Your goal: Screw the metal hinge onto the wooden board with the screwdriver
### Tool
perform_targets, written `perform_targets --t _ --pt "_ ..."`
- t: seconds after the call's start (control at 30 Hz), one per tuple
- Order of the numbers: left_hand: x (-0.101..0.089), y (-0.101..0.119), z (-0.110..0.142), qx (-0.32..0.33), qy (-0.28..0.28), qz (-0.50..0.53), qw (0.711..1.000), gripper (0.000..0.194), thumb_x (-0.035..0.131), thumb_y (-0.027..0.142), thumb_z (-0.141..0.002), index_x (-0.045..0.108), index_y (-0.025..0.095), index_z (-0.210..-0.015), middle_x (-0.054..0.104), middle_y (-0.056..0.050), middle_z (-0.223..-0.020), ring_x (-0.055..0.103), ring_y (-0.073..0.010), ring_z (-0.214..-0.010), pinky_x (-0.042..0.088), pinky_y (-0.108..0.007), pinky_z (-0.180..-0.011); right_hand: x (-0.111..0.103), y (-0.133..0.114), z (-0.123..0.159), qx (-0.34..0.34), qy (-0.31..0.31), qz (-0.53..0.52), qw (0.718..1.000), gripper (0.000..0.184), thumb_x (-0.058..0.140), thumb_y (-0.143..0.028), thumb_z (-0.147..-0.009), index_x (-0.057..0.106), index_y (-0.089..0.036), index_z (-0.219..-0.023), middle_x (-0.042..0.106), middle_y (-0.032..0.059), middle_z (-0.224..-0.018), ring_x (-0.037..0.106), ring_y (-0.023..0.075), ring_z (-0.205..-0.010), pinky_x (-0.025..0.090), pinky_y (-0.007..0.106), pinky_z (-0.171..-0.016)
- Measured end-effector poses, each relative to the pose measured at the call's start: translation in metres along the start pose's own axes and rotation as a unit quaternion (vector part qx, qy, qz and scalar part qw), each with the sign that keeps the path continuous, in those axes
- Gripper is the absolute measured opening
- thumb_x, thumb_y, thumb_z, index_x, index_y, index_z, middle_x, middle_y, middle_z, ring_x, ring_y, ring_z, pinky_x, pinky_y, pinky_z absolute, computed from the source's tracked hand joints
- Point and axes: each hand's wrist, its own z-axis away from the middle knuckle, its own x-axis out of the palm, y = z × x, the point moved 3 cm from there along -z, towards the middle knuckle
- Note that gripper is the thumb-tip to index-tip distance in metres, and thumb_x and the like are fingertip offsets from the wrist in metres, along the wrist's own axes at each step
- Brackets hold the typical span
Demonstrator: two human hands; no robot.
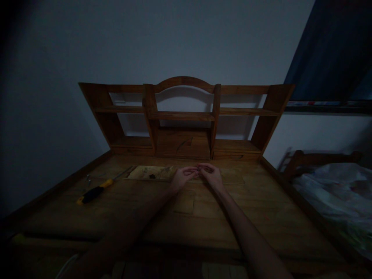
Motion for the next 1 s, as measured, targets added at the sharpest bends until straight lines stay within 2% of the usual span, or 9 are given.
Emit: perform_targets --t 0.1,0.2,0.4,0.53,0.7,0.9,1.0 --pt "0.0 -0.0003 -0.0005 -0.024 -0.009 0.046 0.999 0.047 0.083 0.042 -0.068 0.072 0.011 -0.1 0.075 -0.013 -0.098 0.073 -0.0226 -0.085 0.059 -0.04 -0.087 0.0013 -0.0012 0.0017 0.011 0.007 0.007 1.0 0.031 0.075 -0.037 -0.073 0.076 -0.02 -0.099 0.074 0.0097 -0.101 0.069 0.0221 -0.091 0.055 0.034 -0.08" --pt "-0.0012 -0.0001 -0.0014 -0.038 -0.02 0.085 0.995 0.051 0.084 0.044 -0.066 0.071 0.01 -0.102 0.075 -0.014 -0.101 0.072 -0.0232 -0.087 0.059 -0.042 -0.089 0.0032 -0.0031 0.0042 0.02 0.015 0.024 0.999 0.037 0.074 -0.041 -0.073 0.075 -0.019 -0.103 0.074 0.0109 -0.099 0.069 0.0221 -0.084 0.055 0.031 -0.07" --pt "-0.0035 -0.0037 -0.0034 -0.031 -0.025 0.087 0.995 0.053 0.085 0.044 -0.064 0.071 0.01 -0.101 0.075 -0.012 -0.098 0.072 -0.0226 -0.086 0.059 -0.042 -0.088 0.0048 -0.0065 0.0075 0.034 0.019 0.042 0.998 0.043 0.073 -0.044 -0.074 0.074 -0.018 -0.108 0.075 0.0095 -0.088 0.066 0.0183 -0.068 0.05 0.026 -0.055" --pt "-0.0033 -0.006 -0.0034 -0.027 -0.032 0.089 0.995 0.054 0.085 0.044 -0.064 0.07 0.011 -0.104 0.075 -0.011 -0.098 0.072 -0.0216 -0.086 0.059 -0.041 -0.088 0.0038 -0.0057 0.0058 0.023 0.012 0.06 0.998 0.04 0.072 -0.044 -0.076 0.075 -0.02 -0.107 0.075 0.0096 -0.095 0.068 0.0194 -0.075 0.051 0.027 -0.061" --pt "-0.0025 -0.0025 -0.0018 -0.037 -0.024 0.078 0.996 0.056 0.085 0.045 -0.063 0.07 0.01 -0.103 0.075 -0.013 -0.099 0.072 -0.0246 -0.089 0.058 -0.043 -0.089 0.0026 -0.0029 0.004 0.005 0.009 0.059 0.998 0.037 0.073 -0.043 -0.075 0.075 -0.021 -0.105 0.074 0.0097 -0.101 0.069 0.0215 -0.086 0.054 0.031 -0.073" --pt "-0.0023 0.0 -0.0014 -0.023 -0.03 0.075 0.996 0.054 0.083 0.046 -0.066 0.07 0.01 -0.104 0.075 -0.012 -0.099 0.072 -0.0235 -0.087 0.058 -0.043 -0.089 0.0034 -0.0034 0.0055 0.02 0.013 0.057 0.998 0.039 0.072 -0.045 -0.076 0.075 -0.02 -0.107 0.075 0.0092 -0.096 0.069 0.0209 -0.078 0.053 0.03 -0.066" --pt "-0.0023 0.0 -0.0013 -0.022 -0.031 0.077 0.996 0.052 0.083 0.044 -0.067 0.07 0.01 -0.104 0.074 -0.011 -0.098 0.072 -0.0221 -0.086 0.058 -0.043 -0.09 0.0041 -0.004 0.0055 0.014 0.011 0.059 0.998 0.039 0.072 -0.045 -0.076 0.075 -0.02 -0.106 0.075 0.0093 -0.097 0.069 0.0216 -0.081 0.053 0.029 -0.067"
